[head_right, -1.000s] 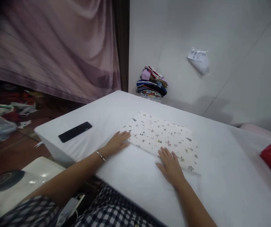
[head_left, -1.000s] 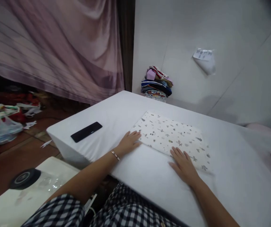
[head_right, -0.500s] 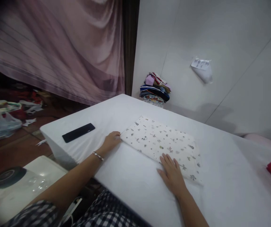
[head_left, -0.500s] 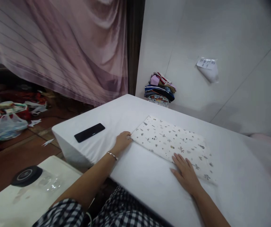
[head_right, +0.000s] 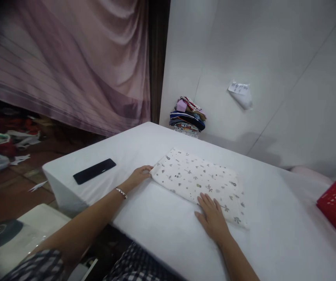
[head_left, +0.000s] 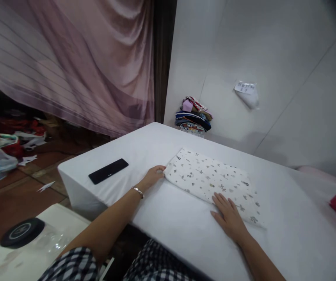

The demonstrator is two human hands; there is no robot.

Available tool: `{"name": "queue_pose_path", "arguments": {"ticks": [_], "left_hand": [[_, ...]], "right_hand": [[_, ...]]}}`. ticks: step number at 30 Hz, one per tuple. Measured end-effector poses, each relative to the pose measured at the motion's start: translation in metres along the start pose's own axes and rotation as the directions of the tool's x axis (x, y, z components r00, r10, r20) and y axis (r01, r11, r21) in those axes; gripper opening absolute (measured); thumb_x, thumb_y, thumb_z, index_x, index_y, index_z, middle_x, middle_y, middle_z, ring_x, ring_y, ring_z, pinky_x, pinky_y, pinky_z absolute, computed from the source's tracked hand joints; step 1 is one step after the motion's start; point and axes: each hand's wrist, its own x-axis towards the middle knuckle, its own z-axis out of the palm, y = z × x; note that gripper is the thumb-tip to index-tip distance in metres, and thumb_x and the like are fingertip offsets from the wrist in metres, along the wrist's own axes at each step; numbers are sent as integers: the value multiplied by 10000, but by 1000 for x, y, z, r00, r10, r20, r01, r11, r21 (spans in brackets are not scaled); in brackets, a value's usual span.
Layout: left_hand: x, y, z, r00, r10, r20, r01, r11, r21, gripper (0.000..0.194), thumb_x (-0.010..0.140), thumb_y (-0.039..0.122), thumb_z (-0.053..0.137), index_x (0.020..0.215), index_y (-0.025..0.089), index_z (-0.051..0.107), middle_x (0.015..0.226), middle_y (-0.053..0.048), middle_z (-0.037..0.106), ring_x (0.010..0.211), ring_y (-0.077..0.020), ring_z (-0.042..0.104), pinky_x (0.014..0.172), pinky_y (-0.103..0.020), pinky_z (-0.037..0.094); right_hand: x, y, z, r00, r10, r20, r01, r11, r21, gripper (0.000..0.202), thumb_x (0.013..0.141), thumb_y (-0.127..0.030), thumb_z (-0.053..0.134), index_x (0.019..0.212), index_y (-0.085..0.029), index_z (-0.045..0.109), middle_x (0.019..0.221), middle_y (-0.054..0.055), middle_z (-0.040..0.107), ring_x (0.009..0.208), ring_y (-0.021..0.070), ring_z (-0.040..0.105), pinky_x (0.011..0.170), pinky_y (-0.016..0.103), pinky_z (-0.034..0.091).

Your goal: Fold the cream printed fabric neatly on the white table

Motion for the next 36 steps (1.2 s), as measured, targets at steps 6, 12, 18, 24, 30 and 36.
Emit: {"name": "queue_pose_path", "arguments": {"ticks": [6,12,18,24,30,36], "left_hand": [[1,-3,-3,999,13,52,-20,991,132,224,640,261,546,841,195,616,955,-12,656,916,-186,587,838,-302,445],[11,-11,-14,986,105,133,-141,944,300,93,660,271,544,696,202,596,926,-5,643,913,-179,574,854,-302,432],[19,-19,-28,971,149,190,-213,896,389,98,666,305,558,620,224,588,962,3,652,1051,-189,534,966,-317,377],[26,-20,-33,985,10,174,-83,905,418,179,654,368,580,710,214,652,1142,-34,616,1082,-219,548,950,-306,406],[54,23,4,999,30,32,-43,801,597,435,798,452,473,1142,204,572,1334,-67,496,1232,-215,440,1032,-328,328],[95,31,59,965,88,246,-244,636,732,575,842,491,404,1322,175,412,1477,-111,271,1374,-259,180,1107,-474,106]], "right_hand": [[0,0,1,1000,1,-2,-1,1000,-5,551,912,-483,334,1417,-267,287,1459,27,302,1355,227,234,1099,490,191],[1,-1,-1,1000,15,21,-15,1000,5,557,913,-486,332,1425,-278,261,1464,24,289,1358,227,222,1099,495,190],[1,-3,-4,999,2,35,-2,1000,-3,544,923,-474,318,1429,-295,235,1475,10,258,1361,211,216,1103,485,187],[1,-4,-6,1000,-11,23,11,1000,-15,548,927,-459,324,1438,-302,203,1473,17,261,1359,216,220,1096,475,206],[2,-4,-4,1000,-8,19,8,1000,-7,551,920,-459,343,1434,-305,213,1473,17,267,1356,218,230,1099,486,198],[2,-5,-6,999,-6,32,6,1000,7,553,920,-449,348,1435,-301,212,1473,20,261,1358,224,224,1104,498,182]]}}
